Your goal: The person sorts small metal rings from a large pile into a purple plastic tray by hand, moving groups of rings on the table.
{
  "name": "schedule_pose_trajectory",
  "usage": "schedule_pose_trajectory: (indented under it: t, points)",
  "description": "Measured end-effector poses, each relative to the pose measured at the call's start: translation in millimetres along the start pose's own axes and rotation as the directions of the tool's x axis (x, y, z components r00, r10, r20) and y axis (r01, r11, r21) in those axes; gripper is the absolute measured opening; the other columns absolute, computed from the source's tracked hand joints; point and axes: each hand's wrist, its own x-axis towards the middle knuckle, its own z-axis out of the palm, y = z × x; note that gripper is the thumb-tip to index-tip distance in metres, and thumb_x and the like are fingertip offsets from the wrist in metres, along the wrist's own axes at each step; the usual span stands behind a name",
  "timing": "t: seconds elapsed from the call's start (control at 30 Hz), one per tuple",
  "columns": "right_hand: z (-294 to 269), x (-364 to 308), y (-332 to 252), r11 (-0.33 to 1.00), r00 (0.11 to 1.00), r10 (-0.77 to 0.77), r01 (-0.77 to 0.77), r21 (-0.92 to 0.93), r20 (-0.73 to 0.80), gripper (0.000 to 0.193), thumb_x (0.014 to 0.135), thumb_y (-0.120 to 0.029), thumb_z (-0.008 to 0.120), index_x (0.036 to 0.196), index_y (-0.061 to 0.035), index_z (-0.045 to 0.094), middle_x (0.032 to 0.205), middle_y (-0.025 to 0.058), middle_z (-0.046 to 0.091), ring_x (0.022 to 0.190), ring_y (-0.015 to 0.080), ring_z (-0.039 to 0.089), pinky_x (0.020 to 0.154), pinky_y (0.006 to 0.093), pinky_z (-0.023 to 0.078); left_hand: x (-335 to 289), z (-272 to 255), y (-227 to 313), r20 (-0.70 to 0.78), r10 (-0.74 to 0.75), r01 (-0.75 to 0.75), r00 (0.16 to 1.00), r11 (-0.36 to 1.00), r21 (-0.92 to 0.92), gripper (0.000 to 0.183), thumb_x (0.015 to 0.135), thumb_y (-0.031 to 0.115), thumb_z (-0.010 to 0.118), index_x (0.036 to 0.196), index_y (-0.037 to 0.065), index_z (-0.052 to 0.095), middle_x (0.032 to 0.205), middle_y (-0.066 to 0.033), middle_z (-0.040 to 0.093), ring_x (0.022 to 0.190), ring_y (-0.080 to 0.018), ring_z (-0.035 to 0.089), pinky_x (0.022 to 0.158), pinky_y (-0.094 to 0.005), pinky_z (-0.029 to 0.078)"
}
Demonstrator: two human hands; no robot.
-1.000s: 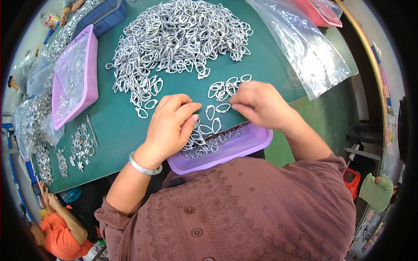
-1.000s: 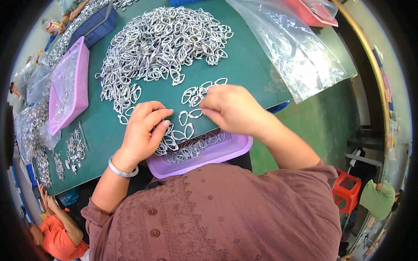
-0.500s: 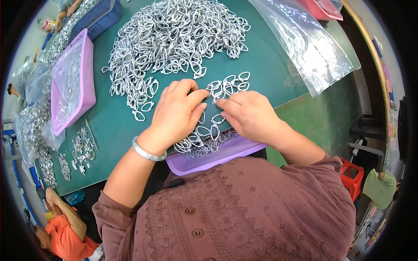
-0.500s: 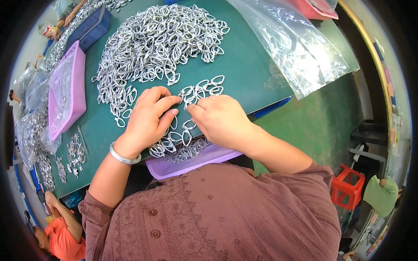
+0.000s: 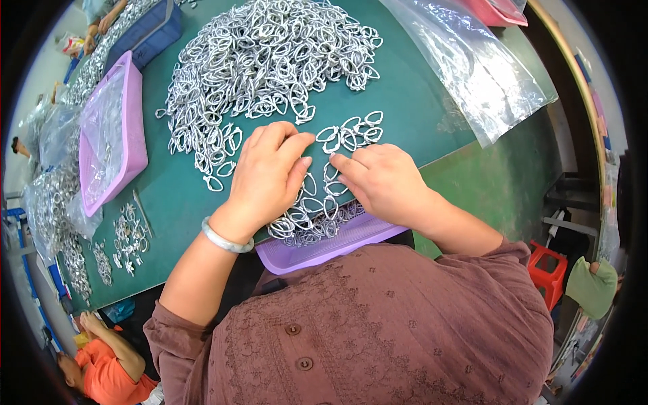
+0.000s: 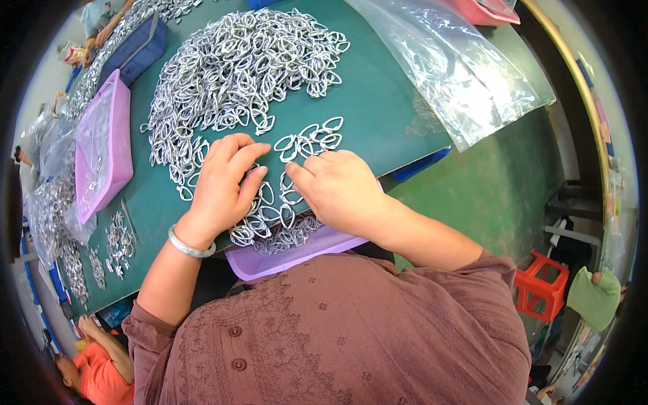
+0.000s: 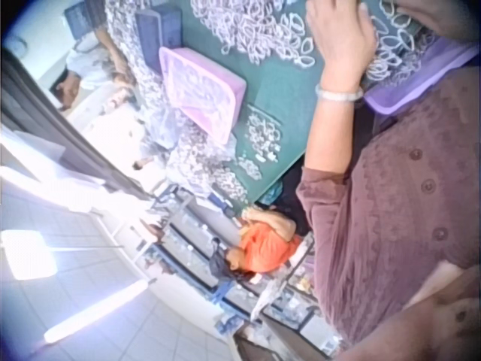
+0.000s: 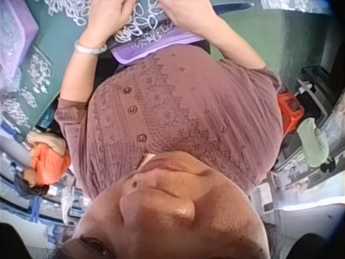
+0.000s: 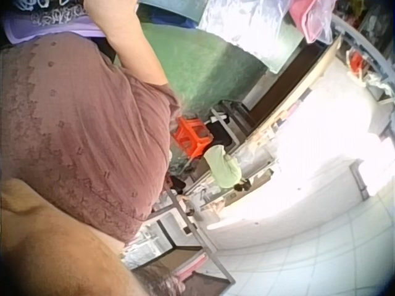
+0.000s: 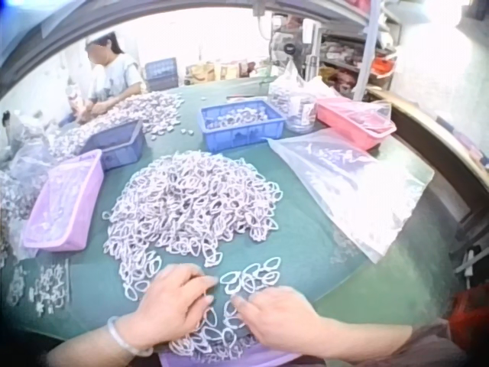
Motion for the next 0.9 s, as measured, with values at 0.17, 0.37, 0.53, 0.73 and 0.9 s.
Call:
schedule_pose_trajectory:
  t: [0.17,0.37,0.53,0.73,0.9]
  points:
    - [-3.2,-0.2,0.3,0.999,0.999,-0.037,0.037,0.001,0.014,0.025,0.079,-0.012,0.064,0.102,-0.0043,0.067,0.071,0.0054,0.058,0.066,0.0245,0.061,0.061,0.0381,0.049,4.2,1.3,-0.4,0.069,0.018,-0.023,0.997,0.997,0.072,0.034,0.080,0.007,0.067,0.113,0.009,0.067,0.106,-0.0122,0.055,0.097,-0.0298,0.053,0.086,-0.0401,0.044]
    - [-0.2,16.0,13.8,0.984,0.992,-0.099,0.086,-0.153,-0.080,0.019,0.071,-0.014,0.062,0.088,-0.0068,0.067,0.077,0.0030,0.057,0.074,0.0209,0.059,0.066,0.0351,0.046,3.4,-3.7,1.5,0.087,0.038,-0.049,0.995,0.990,0.133,0.030,0.078,0.007,0.068,0.109,0.008,0.068,0.105,-0.0110,0.056,0.096,-0.0295,0.054,0.086,-0.0403,0.044]
    - [-5.9,35.1,20.1,0.946,0.971,-0.233,0.239,-0.218,0.053,0.005,0.071,-0.014,0.061,0.074,-0.0100,0.063,0.074,0.0020,0.054,0.073,0.0195,0.057,0.066,0.0337,0.044,-2.8,-7.3,0.6,0.054,0.072,-0.081,0.996,0.978,0.192,0.024,0.077,0.010,0.070,0.100,0.007,0.070,0.102,-0.0090,0.057,0.095,-0.0282,0.054,0.084,-0.0400,0.043]
    - [-24.2,53.1,32.2,0.945,0.940,-0.319,0.325,-0.032,0.124,0.006,0.073,-0.012,0.061,0.078,-0.0086,0.063,0.079,0.0060,0.057,0.079,0.0250,0.059,0.070,0.0381,0.047,-9.6,-14.3,2.0,0.029,0.096,-0.100,0.995,0.970,0.223,0.018,0.077,0.010,0.070,0.094,0.004,0.069,0.100,-0.0082,0.059,0.094,-0.0272,0.056,0.083,-0.0393,0.043]
    - [-49.5,133.3,75.9,0.978,0.980,-0.190,0.193,0.073,-0.054,0.013,0.089,-0.012,0.060,0.096,-0.0013,0.063,0.088,0.0140,0.063,0.084,0.0330,0.061,0.075,0.0392,0.050,-23.4,-8.6,-1.8,-0.029,-0.028,0.031,0.999,0.995,0.100,0.017,0.079,0.006,0.068,0.095,0.002,0.067,0.097,-0.0101,0.062,0.089,-0.0290,0.058,0.082,-0.0392,0.046]
